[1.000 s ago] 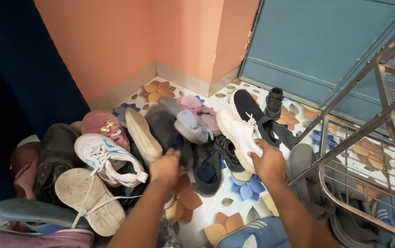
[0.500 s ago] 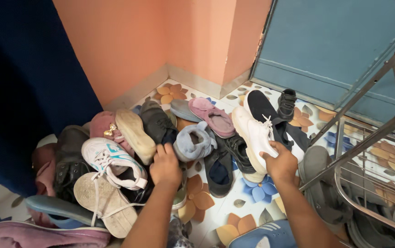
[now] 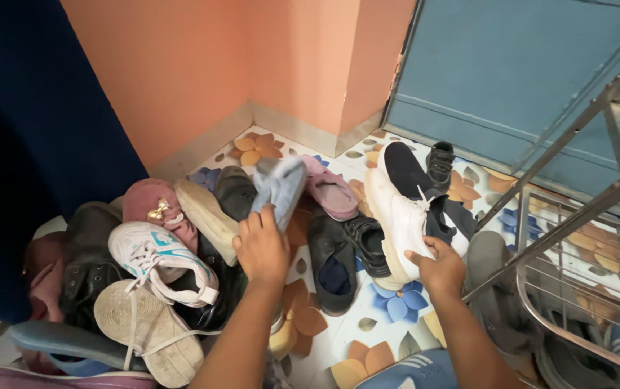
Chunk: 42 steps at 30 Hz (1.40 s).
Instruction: The person is cleaning a light blue sneaker using a yellow brush. They scrub the upper, sides, and sole of the shoe. The person also adjusts the shoelaces and briefly moves other shoes on the floor to access the sneaker.
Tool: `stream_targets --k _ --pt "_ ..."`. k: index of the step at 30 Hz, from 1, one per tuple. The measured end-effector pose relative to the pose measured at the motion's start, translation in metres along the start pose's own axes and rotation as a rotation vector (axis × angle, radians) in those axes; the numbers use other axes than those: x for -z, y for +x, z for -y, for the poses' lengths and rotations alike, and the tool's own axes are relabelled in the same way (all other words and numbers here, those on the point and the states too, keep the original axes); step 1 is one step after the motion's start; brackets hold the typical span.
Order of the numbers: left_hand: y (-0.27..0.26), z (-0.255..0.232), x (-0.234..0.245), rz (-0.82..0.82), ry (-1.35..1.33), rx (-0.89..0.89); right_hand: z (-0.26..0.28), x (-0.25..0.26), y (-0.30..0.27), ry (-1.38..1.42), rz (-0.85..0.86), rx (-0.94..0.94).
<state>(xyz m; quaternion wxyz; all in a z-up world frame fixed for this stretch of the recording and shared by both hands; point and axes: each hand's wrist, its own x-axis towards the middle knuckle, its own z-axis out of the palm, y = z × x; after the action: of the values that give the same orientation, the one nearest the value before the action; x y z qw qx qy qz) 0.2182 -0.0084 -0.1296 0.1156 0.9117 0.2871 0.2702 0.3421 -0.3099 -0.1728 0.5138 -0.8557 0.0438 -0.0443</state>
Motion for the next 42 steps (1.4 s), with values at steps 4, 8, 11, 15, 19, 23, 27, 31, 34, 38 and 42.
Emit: stream_targets --k 4,8,11,15,19,23,27,31,34,38,42 --pt "-0.003 0.002 0.002 -0.128 0.084 -0.018 -0.007 -0.009 0.002 0.232 0.043 -0.029" --pt "-0.002 0.004 -0.002 -0.120 0.121 -0.023 0.005 -0.010 -0.007 0.326 0.040 -0.101" --pt "0.006 0.011 0.001 -0.133 0.114 0.102 0.020 -0.006 -0.021 0.294 -0.008 -0.187" --pt "0.001 0.017 0.005 -0.109 0.156 0.063 0.040 -0.006 -0.044 0.207 -0.096 -0.130" --pt "-0.002 0.014 0.002 -0.028 0.166 0.054 0.051 -0.021 -0.061 0.144 -0.170 0.190" --pt "-0.003 0.009 0.003 -0.022 0.112 0.064 0.064 -0.054 -0.073 0.066 -0.105 0.348" --pt "-0.002 0.004 0.007 0.056 0.043 0.090 0.057 -0.105 -0.092 -0.148 0.120 0.460" --pt "-0.006 -0.008 0.016 0.047 -0.142 -0.086 0.030 -0.145 -0.119 -0.277 0.301 0.514" --pt "-0.012 -0.026 0.025 0.385 -0.093 -0.192 0.028 -0.152 -0.123 -0.375 0.217 0.507" --pt "-0.009 -0.026 0.023 0.573 0.203 -0.209 0.056 -0.120 -0.112 -0.392 -0.073 0.552" --pt "-0.007 -0.028 0.011 0.591 0.289 -0.165 0.049 -0.092 -0.077 -0.578 -0.212 0.584"
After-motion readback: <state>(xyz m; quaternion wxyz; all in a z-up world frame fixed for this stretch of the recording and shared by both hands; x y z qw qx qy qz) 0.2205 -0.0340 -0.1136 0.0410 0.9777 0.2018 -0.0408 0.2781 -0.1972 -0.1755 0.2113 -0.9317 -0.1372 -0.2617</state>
